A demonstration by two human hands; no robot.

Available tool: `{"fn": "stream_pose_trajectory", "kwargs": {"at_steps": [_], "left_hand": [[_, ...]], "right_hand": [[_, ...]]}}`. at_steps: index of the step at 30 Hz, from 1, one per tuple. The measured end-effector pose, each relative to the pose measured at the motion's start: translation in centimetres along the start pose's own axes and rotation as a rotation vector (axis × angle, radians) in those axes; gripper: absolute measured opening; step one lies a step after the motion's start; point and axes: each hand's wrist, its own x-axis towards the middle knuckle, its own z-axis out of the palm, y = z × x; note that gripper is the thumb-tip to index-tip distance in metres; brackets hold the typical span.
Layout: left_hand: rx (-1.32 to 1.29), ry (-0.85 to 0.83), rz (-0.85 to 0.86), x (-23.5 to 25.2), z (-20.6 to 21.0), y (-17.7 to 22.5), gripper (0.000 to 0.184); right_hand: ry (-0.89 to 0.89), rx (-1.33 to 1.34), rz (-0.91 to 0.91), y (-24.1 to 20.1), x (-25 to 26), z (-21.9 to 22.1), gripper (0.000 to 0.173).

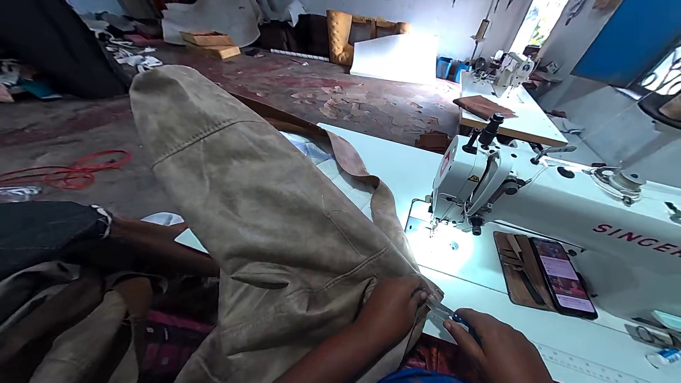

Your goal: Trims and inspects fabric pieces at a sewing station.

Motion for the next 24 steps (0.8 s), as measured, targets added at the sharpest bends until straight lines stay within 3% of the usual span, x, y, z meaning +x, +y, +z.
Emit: {"fn": "stream_pose_trajectory", "kwargs": {"at_steps": [10, 18, 24], "left_hand": [[-0.002, 0.008, -0.001, 0.1, 0.2, -0.2, 0.031], [-0.026, 0.078, 0.003, 0.1, 0.8, -0.8, 0.031], [-0.020, 0.094, 0.005, 0.0, 0.8, -0.8, 0.030]], "right_hand": [[-0.023, -0.110, -0.031, -0.2, 0.8, -0.4, 0.047], [0.152, -0.003, 0.049, 1.2, -0.2, 0.2, 0.050], [0.425, -0.236, -0.106, 1.2, 0.8, 2.3, 0.041]]}}
